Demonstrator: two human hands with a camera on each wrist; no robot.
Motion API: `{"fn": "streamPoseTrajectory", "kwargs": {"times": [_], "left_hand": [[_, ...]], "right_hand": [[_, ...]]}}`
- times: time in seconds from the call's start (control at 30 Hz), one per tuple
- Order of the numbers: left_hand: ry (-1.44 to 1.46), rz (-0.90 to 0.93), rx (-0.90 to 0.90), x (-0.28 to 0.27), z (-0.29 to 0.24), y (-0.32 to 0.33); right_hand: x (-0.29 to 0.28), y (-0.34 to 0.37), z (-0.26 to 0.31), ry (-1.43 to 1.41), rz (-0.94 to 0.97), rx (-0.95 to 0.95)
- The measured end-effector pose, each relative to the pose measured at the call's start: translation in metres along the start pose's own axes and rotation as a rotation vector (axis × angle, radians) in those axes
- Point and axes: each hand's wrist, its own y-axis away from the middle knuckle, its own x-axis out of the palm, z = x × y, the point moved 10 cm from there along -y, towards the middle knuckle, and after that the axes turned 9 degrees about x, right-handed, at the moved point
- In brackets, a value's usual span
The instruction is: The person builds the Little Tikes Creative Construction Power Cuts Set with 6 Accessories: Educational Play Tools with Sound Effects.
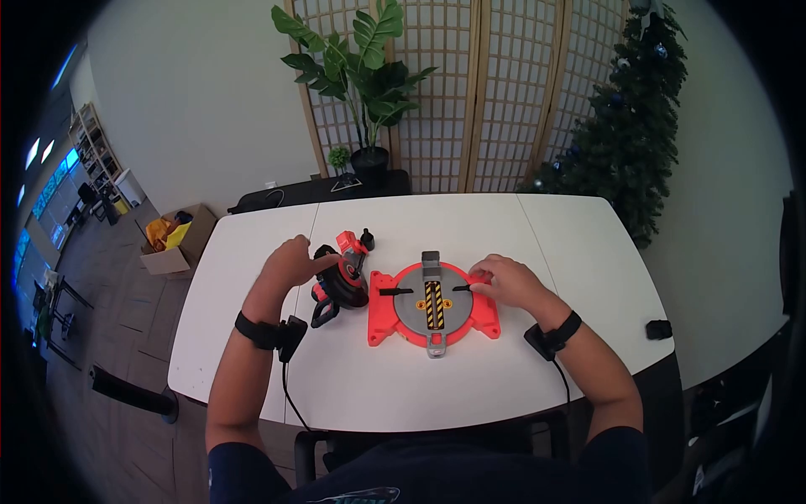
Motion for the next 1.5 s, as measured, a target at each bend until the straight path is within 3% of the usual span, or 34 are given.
{"fn": "streamPoseTrajectory", "kwargs": {"times": [0.03, 0.27, 0.9, 1.17, 1.27, 1.5], "left_hand": [[-0.001, 0.167, -0.119, 0.014, 0.016, 0.000], [0.258, 0.307, -0.147, 0.039, 0.026, 0.002], [0.502, 0.139, -0.166, 0.052, 0.030, 0.010], [0.736, -0.096, -0.045, 0.024, 0.023, 0.015], [0.792, -0.094, 0.050, 0.019, 0.015, 0.012], [0.669, -0.158, 0.301, -0.006, -0.037, 0.024]], "right_hand": [[0.001, -0.001, -0.002, 0.009, 0.004, 0.002], [0.004, 0.000, 0.001, 0.013, 0.040, 0.016], [-0.006, 0.009, 0.002, -0.048, 0.003, -0.001], [-0.022, 0.015, 0.024, -0.099, -0.035, -0.025], [-0.029, 0.017, 0.038, -0.149, -0.075, -0.098], [-0.053, 0.028, 0.080, -0.201, -0.151, -0.183]]}}
